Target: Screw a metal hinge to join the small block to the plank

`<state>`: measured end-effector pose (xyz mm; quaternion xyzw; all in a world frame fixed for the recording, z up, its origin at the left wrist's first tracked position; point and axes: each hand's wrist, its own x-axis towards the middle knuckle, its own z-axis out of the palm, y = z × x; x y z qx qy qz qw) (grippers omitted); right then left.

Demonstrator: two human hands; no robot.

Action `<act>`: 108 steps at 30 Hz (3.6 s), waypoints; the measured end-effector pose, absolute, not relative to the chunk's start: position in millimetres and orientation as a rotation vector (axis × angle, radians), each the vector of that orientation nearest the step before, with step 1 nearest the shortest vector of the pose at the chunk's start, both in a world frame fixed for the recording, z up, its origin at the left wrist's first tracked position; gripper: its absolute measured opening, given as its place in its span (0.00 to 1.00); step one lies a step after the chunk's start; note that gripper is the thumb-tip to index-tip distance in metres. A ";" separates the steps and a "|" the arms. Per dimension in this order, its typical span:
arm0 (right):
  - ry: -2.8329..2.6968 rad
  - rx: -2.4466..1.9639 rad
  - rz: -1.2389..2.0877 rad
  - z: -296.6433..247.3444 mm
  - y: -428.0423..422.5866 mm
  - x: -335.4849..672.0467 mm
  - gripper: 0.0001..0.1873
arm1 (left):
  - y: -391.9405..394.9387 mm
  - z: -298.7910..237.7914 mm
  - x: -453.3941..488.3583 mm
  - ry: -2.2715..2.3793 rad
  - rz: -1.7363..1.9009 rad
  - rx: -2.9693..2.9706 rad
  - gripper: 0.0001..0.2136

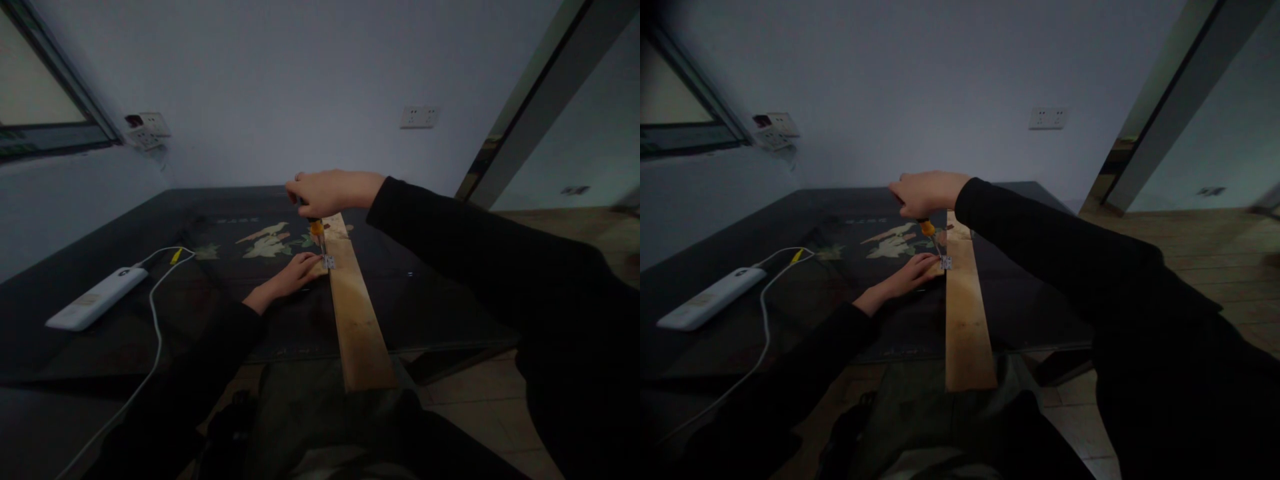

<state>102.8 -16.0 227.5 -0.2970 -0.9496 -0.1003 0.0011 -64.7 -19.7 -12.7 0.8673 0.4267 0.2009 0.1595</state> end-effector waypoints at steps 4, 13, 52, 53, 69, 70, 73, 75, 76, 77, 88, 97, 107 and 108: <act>-2.989 -0.848 -0.332 227.0 -13.4 101.5 0.20 | -19.8 -11.8 -64.4 1.226 0.575 2.478 0.25; -2.854 -0.919 -0.613 216.7 -15.1 102.0 0.26 | -20.8 -10.0 -63.1 1.206 0.583 2.478 0.25; -2.915 -0.906 -0.417 219.6 -13.0 107.3 0.22 | -15.6 -18.2 -66.5 1.186 0.595 2.535 0.25; -2.948 -0.900 -0.377 222.1 -13.6 107.7 0.21 | -15.2 -18.8 -66.6 1.183 0.598 2.538 0.25; -2.864 -0.890 -0.499 215.6 -12.8 104.5 0.23 | -16.5 -15.9 -65.6 1.175 0.582 2.537 0.26; -2.893 -0.888 -0.459 217.3 -12.4 105.1 0.22 | -16.6 -15.9 -65.6 1.175 0.581 2.538 0.26; -2.960 -0.862 -0.371 221.9 -10.3 107.2 0.19 | -17.0 -16.3 -65.7 1.170 0.595 2.543 0.25; -2.991 -0.794 -0.330 223.2 -8.7 107.9 0.18 | -17.3 -16.3 -65.9 1.170 0.604 2.544 0.25; -2.999 -0.755 -0.310 223.1 -8.2 108.0 0.16 | -17.4 -16.2 -65.9 1.170 0.606 2.541 0.25; -2.997 -0.727 -0.296 222.4 -7.9 107.9 0.15 | -17.6 -15.9 -65.9 1.172 0.607 2.537 0.25; -2.750 -0.950 -0.506 207.4 -10.2 104.6 0.26 | -18.2 -15.3 -66.5 1.178 0.568 2.530 0.25; -2.878 -0.853 -0.288 218.3 -15.4 107.0 0.17 | -17.6 -13.6 -65.4 1.182 0.595 2.517 0.25; -2.841 -0.855 -0.306 210.9 -12.0 109.1 0.18 | -17.1 -17.0 -66.0 1.171 0.589 2.528 0.26; -2.868 -0.842 -0.265 212.7 -11.9 109.8 0.18 | -17.1 -17.0 -66.0 1.171 0.590 2.524 0.26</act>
